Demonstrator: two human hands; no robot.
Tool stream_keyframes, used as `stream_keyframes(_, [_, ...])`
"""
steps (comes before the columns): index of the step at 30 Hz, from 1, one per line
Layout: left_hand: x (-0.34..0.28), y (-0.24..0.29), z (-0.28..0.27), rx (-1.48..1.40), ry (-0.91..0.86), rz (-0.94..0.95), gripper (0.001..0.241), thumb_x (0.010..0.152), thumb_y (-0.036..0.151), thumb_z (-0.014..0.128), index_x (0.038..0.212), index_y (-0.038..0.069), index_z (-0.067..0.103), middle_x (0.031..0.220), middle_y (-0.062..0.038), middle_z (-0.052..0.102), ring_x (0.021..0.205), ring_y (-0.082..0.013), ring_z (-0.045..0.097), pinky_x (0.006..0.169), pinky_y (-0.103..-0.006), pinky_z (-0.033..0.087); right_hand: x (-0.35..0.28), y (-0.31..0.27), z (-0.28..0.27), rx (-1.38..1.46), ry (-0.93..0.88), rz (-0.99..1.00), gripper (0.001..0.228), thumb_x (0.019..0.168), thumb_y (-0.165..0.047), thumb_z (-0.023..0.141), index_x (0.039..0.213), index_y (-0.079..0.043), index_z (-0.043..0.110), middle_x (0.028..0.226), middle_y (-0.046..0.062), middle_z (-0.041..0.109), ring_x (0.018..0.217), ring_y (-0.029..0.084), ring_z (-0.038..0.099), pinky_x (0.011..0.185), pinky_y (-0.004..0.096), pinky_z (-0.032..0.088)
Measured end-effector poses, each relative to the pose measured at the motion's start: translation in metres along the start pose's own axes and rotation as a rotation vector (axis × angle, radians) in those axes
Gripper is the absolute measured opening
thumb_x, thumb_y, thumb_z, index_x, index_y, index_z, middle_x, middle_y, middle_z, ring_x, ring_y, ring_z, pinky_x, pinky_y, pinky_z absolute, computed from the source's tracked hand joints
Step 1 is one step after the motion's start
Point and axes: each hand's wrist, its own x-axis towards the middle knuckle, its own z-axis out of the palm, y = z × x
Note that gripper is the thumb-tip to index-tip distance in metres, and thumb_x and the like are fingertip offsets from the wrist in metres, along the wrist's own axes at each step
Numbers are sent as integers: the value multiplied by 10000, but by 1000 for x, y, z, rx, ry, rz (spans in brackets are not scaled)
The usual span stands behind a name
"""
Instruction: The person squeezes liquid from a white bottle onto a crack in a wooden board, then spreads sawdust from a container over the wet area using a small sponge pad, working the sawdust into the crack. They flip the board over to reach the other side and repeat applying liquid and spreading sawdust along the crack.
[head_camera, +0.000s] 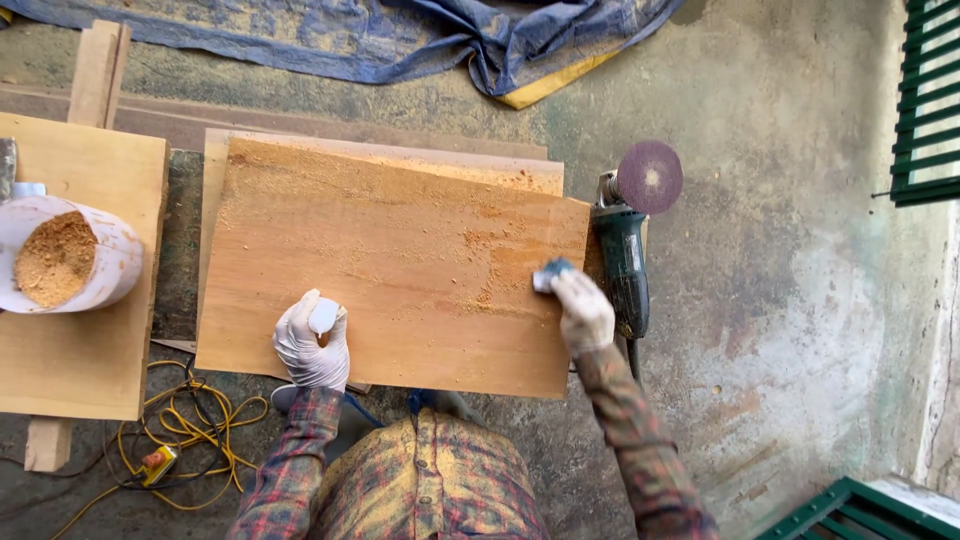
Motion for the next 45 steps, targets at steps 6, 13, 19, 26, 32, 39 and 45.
stream_keyframes(6, [-2, -2, 2, 41, -9, -30, 521, 912, 181, 871, 1348, 83, 604, 1241, -123, 631, 1159, -325, 620, 964, -465, 528, 25, 28, 19, -80, 90, -12, 301, 857, 51, 593, 1090, -56, 749, 1125, 176, 757, 1071, 351, 729, 944, 398, 605])
stream_keyframes(13, [-1, 0, 3, 40, -15, -26, 565, 870, 210, 882, 1339, 82, 595, 1266, -104, 642, 1147, -344, 616, 967, -486, 522, 24, -47, -14, 142, -184, 123, 467, 797, 138, 571, 1107, -137, 787, 1040, 135, 781, 986, 322, 734, 860, 410, 598])
stream_keyframes(19, [2, -9, 2, 22, 61, -39, 528, 797, 188, 915, 1241, 101, 644, 1147, -108, 689, 1095, -324, 627, 957, -473, 505, 67, -57, 7, 238, -27, -211, 314, 874, 88, 578, 1101, -80, 715, 1140, 156, 741, 1084, 327, 714, 943, 415, 586])
stream_keyframes(26, [27, -82, -71, -30, 450, -373, 484, 772, 122, 900, 1192, 80, 664, 1147, -106, 599, 1080, -313, 608, 961, -411, 512, -12, 25, 8, 472, 58, 560, 178, 1060, -12, 693, 1196, 99, 720, 1115, 196, 734, 1010, 217, 706, 921, 327, 562])
stream_keyframes(32, [38, -213, -143, 17, 615, -653, 439, 803, 140, 873, 1187, 96, 663, 1210, -111, 557, 1090, -298, 605, 942, -398, 536, 29, -153, 38, 685, -168, 482, 186, 969, -32, 726, 1146, 24, 745, 1097, 154, 743, 996, 214, 705, 912, 340, 566])
stream_keyframes(39, [81, -300, -173, 61, 419, -529, 488, 716, 107, 920, 1157, 100, 710, 1129, -117, 659, 1047, -302, 639, 935, -408, 537, 112, -419, 151, 563, -386, -398, 259, 834, -83, 726, 1053, -194, 809, 902, 68, 766, 815, 274, 657, 745, 407, 532])
stream_keyframes(45, [104, -342, -185, -117, 208, -364, 637, 725, 27, 880, 1310, 64, 631, 1274, -153, 642, 1160, -307, 635, 985, -403, 532, 135, -503, 225, 280, -293, -501, 445, 810, -59, 684, 1244, -157, 694, 1283, 82, 681, 1126, 307, 624, 881, 464, 482])
